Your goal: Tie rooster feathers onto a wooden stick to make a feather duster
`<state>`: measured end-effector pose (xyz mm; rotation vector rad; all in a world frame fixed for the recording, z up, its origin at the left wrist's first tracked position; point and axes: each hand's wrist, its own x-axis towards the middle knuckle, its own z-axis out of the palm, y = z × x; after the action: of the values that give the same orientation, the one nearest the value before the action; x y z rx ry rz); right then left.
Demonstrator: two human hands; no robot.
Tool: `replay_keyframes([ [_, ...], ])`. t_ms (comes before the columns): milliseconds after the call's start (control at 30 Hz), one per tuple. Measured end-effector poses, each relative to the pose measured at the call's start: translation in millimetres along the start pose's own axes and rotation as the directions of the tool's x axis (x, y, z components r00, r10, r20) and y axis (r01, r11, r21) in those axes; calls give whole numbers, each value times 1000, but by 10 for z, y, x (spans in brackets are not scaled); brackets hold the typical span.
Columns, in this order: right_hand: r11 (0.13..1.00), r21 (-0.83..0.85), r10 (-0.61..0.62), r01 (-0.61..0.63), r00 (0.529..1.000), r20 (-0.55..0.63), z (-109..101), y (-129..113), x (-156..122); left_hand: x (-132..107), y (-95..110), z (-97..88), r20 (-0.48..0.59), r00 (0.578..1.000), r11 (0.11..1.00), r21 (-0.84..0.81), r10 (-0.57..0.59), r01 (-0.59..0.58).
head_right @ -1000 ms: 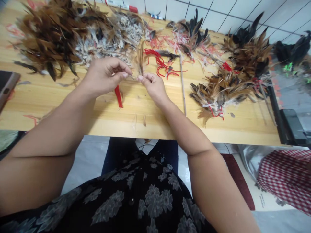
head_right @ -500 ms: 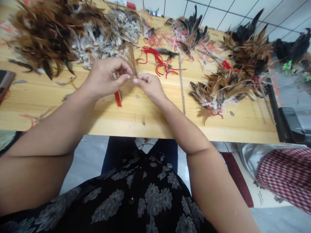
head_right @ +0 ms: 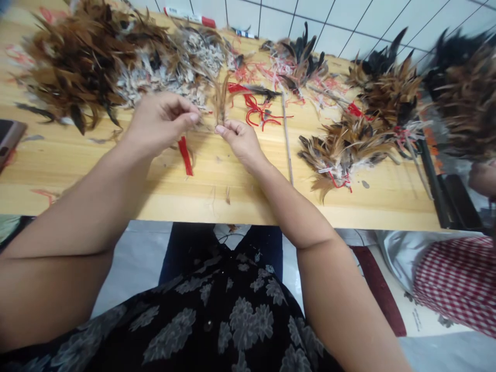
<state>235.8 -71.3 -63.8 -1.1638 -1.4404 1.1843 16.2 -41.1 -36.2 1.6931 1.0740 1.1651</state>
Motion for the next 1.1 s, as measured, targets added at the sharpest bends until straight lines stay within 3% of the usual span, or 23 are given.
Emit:
replay_keyframes([
  [133, 1000, -19, 0, 0, 1000, 7, 22, -12, -2, -39, 10, 156, 99, 991, 983, -149, -91, 105],
  [433, 1000, -19, 17, -17, 1000, -3, 47, 27, 17, -68, 39, 301, 166, 969, 888, -396, -183, 235],
  [733, 998, 56, -11, 7, 997, 77, 49, -6, -27, -37, -72, 304, 212, 956, 848, -451, -201, 278],
  [933, 995, 101, 11, -15, 999, 38, 12, -33, -34, -19, -78, 238, 204, 966, 823, -513, -159, 244],
  [1100, 997, 81, 2, -7, 998, 62, 6, -16, -9, -16, -115, 239, 202, 961, 856, -447, -187, 260],
])
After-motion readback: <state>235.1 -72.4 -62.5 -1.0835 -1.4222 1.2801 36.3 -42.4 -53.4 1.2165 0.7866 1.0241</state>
